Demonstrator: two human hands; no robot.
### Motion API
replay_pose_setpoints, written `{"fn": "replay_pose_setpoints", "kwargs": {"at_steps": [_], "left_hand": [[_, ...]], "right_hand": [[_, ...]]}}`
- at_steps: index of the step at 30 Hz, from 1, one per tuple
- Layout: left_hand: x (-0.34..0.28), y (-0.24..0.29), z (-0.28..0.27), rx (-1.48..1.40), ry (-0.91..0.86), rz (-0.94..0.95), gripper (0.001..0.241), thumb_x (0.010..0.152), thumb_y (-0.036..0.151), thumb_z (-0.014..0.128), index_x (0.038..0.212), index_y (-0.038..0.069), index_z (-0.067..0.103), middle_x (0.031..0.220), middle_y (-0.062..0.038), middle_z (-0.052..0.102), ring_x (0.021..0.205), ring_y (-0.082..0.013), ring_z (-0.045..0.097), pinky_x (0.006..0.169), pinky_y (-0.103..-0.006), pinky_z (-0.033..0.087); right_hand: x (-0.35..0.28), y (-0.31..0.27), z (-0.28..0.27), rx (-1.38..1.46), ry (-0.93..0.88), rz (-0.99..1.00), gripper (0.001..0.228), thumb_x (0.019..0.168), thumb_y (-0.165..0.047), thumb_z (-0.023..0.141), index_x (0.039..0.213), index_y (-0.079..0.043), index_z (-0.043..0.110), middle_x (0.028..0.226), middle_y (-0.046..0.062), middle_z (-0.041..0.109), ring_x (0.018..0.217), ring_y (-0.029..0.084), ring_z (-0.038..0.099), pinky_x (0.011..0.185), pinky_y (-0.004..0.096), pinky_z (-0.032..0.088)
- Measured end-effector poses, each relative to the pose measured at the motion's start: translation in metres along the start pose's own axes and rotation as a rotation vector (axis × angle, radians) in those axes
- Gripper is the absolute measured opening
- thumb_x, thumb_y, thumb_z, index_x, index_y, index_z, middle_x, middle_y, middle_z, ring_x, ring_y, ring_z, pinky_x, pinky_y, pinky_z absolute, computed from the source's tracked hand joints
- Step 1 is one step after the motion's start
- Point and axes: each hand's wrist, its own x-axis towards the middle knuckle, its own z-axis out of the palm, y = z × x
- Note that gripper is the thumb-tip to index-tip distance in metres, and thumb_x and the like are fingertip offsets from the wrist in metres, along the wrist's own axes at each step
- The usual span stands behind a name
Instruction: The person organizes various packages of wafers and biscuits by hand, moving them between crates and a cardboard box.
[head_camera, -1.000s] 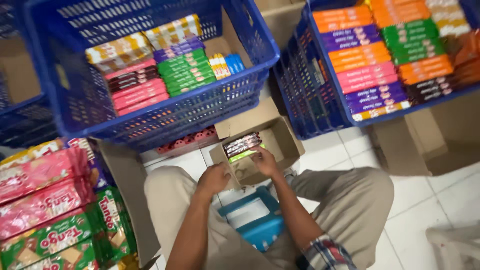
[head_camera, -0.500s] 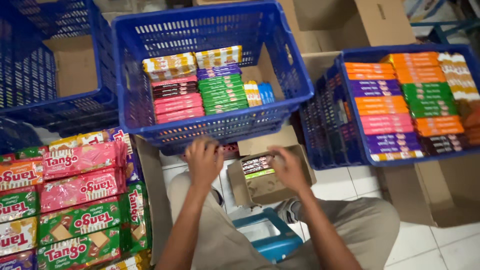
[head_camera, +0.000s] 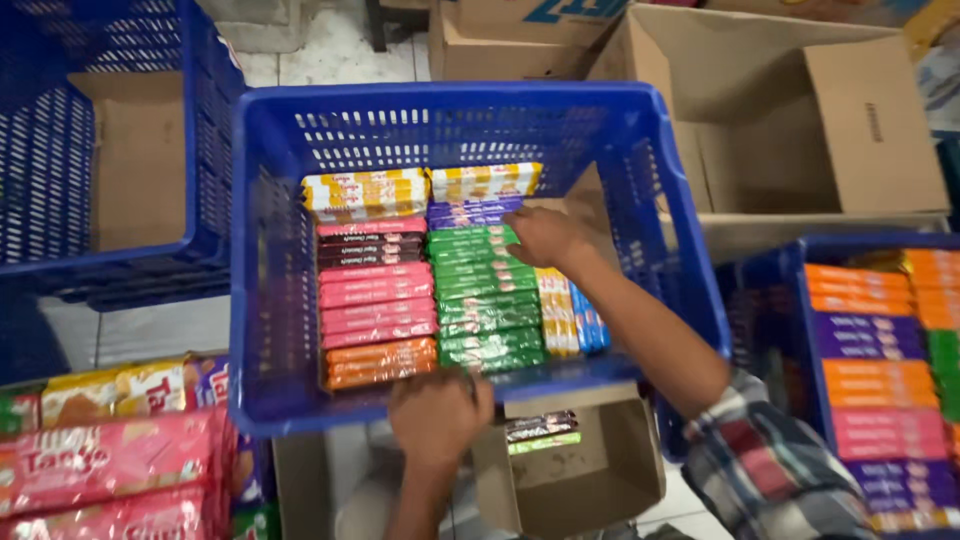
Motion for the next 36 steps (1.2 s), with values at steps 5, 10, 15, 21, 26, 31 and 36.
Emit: {"fn": "replay_pose_setpoints", "kwargs": {"at_steps": [5, 10, 15, 21, 26, 31, 36], "left_hand": [[-0.006, 0.002, -0.001, -0.006, 0.008, 0.015, 0.026, 0.076, 0.039, 0.06, 0.059, 0.02, 0.06, 0.057, -0.005, 0.059, 0.052, -0.0292, 0.058, 0.051, -0.045, 0.04], [-0.013, -0.001, 0.013, 0.029, -0.038, 0.003, 0.023, 0.067, 0.041, 0.06, 0.058, 0.02, 0.058, 0.06, -0.004, 0.058, 0.052, -0.0289, 0.058, 0.051, -0.0465, 0.038], [-0.008, -0.007, 0.017, 0.018, -0.084, 0.033, 0.027, 0.069, 0.047, 0.063, 0.064, 0.02, 0.062, 0.063, -0.004, 0.062, 0.057, -0.03, 0.062, 0.055, -0.047, 0.043], [0.0, -0.009, 0.013, 0.033, -0.031, 0.086, 0.035, 0.08, 0.045, 0.059, 0.06, 0.018, 0.063, 0.055, -0.008, 0.061, 0.048, -0.0315, 0.062, 0.05, -0.0467, 0.047], [-0.007, -0.021, 0.042, 0.089, -0.014, 0.04, 0.036, 0.072, 0.048, 0.059, 0.053, 0.018, 0.058, 0.047, -0.007, 0.058, 0.047, -0.0328, 0.065, 0.047, -0.0431, 0.045], [0.009, -0.033, 0.058, 0.125, 0.229, 0.183, 0.037, 0.079, 0.048, 0.061, 0.053, 0.021, 0.057, 0.042, -0.007, 0.053, 0.04, -0.0302, 0.061, 0.045, -0.0429, 0.044], [0.013, -0.036, 0.01, -0.098, -0.088, 0.224, 0.037, 0.09, 0.042, 0.064, 0.095, 0.007, 0.075, 0.08, -0.019, 0.072, 0.084, -0.0427, 0.073, 0.071, -0.0563, 0.053]], "right_hand": [[0.078, 0.008, 0.025, -0.017, -0.024, 0.199, 0.07, 0.098, -0.024, 0.049, 0.161, -0.005, 0.023, 0.168, 0.018, 0.021, 0.152, 0.042, 0.023, 0.1, 0.071, 0.041], [0.095, 0.005, 0.07, -0.041, 0.141, 0.289, 0.052, 0.095, -0.006, 0.04, 0.147, -0.004, 0.04, 0.159, 0.019, 0.033, 0.152, 0.04, 0.025, 0.11, 0.065, 0.031], [0.1, 0.018, 0.06, -0.16, 0.215, 0.281, 0.066, 0.088, 0.0, 0.063, 0.149, -0.01, 0.04, 0.142, 0.027, 0.047, 0.11, 0.051, 0.06, 0.106, 0.065, 0.04], [0.04, 0.017, 0.009, -0.001, 0.072, 0.362, 0.022, 0.094, -0.012, 0.052, 0.112, -0.01, 0.065, 0.12, 0.016, 0.054, 0.096, 0.044, 0.066, 0.065, 0.061, 0.058], [-0.073, 0.006, -0.053, -0.148, 0.514, 0.192, 0.021, 0.086, -0.036, 0.073, 0.102, -0.023, 0.071, 0.101, 0.003, 0.061, 0.093, 0.029, 0.067, 0.085, 0.051, 0.054], [-0.234, -0.044, -0.159, -0.112, 0.744, 0.107, 0.032, 0.079, -0.019, 0.08, 0.11, -0.02, 0.071, 0.105, 0.005, 0.063, 0.097, 0.032, 0.064, 0.08, 0.045, 0.053], [-0.373, -0.11, -0.154, -0.129, 0.762, 0.203, 0.023, 0.084, -0.018, 0.078, 0.107, -0.02, 0.073, 0.112, 0.003, 0.066, 0.1, 0.027, 0.066, 0.078, 0.038, 0.05]]}}
